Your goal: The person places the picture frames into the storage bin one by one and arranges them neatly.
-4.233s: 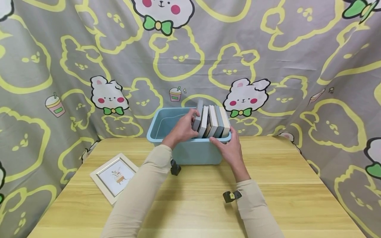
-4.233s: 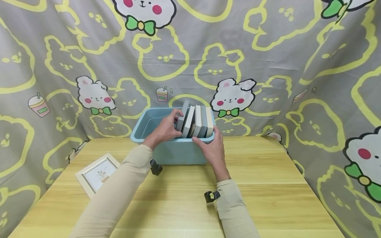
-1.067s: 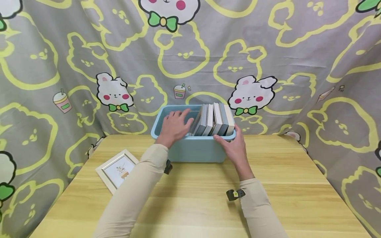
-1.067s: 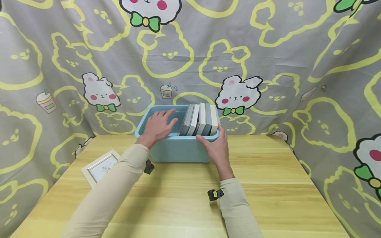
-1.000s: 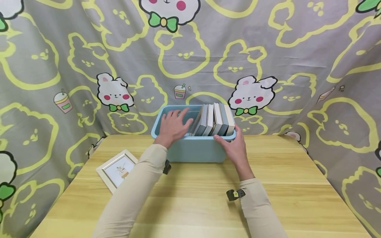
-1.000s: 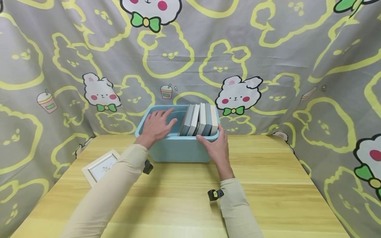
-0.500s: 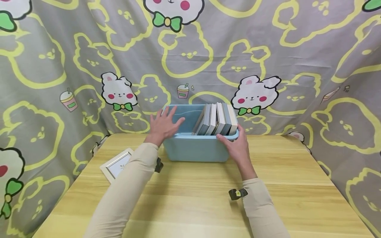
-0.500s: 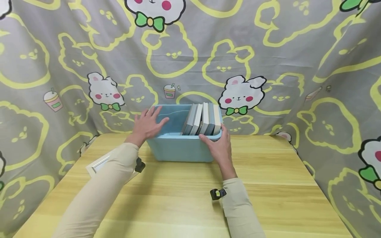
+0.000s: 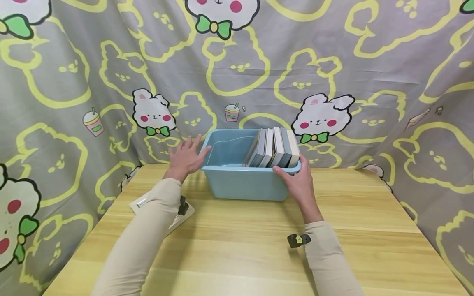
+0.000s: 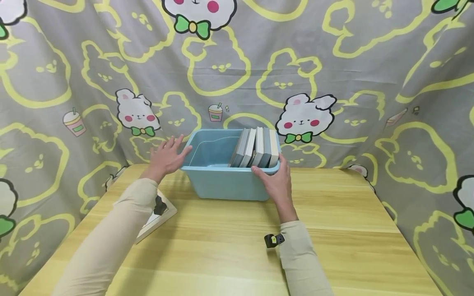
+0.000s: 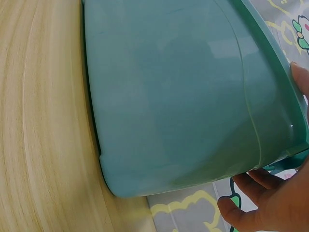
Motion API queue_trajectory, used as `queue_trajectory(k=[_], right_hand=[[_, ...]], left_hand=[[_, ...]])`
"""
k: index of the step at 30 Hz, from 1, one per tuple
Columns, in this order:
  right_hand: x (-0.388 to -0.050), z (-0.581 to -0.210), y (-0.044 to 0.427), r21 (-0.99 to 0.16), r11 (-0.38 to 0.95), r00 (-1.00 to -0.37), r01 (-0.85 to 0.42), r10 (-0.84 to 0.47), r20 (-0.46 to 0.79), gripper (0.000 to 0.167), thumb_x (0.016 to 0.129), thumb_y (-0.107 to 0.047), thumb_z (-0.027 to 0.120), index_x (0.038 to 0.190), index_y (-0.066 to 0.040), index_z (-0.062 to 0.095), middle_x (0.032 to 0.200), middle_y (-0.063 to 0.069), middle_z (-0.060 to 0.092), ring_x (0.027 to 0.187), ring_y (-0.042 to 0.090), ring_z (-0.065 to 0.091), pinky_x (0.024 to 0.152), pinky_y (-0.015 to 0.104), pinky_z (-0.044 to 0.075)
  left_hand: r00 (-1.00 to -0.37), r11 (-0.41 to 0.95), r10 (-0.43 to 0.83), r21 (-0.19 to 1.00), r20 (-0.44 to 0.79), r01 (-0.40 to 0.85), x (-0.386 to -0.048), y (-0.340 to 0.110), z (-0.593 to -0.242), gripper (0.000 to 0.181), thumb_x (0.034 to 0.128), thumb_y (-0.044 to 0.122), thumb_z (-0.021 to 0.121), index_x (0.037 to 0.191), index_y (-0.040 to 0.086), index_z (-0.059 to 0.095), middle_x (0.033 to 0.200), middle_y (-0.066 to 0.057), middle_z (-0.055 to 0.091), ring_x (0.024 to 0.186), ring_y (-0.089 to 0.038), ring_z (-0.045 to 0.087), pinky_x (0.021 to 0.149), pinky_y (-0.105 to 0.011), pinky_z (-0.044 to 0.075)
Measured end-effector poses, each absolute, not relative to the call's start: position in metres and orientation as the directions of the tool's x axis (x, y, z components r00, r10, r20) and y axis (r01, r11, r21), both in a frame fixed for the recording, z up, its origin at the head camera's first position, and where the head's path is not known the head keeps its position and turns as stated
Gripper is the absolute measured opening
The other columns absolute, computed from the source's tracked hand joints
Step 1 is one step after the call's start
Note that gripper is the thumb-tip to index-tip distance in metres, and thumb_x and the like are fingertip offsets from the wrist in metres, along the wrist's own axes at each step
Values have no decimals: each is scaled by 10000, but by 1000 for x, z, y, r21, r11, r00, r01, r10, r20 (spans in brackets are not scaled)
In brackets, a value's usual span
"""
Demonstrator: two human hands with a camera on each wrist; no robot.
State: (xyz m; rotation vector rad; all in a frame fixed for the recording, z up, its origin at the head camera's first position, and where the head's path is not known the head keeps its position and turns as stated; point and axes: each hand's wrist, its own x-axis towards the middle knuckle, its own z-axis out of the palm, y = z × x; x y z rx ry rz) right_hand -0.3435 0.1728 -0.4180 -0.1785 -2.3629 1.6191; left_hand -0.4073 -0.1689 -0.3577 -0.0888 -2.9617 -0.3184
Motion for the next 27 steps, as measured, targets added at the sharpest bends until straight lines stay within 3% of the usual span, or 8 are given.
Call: queue_trajectory(k=[12,20,27], right_hand=[[-344,-419,171,-931,362,-958,-53,243,149,1053,732,-602,747,1542,-257,168,1555,50,303,1399,258,337,1147,523,300],[-345,-417,172,-927,371,-958,-50,246,150,1066,728,-615,742,1546,-258,159,1562,52,293,1406,262,331,1147,521,298],[-345,-418,173,-927,373,-959,-35,248,136,1056,739,-606,738,1546,-264,150,1563,55,288,1412,265,324,1150,526,293]], left_hand=[[-1000,975,-24,222,14,-20,-390,-230,-386,790,910,734,42,1564,293,-16,1637,-150,7,1473,-474,18,1056,-775,-44],[-997,981,2,196,-75,-13,-377,-258,-409,783,948,690,110,1573,227,25,1625,-196,28,1444,-525,61,1031,-803,-7],[-992,983,12,184,-125,-11,-367,-268,-423,838,926,729,175,1572,219,22,1617,-223,19,1416,-578,65,963,-855,50]])
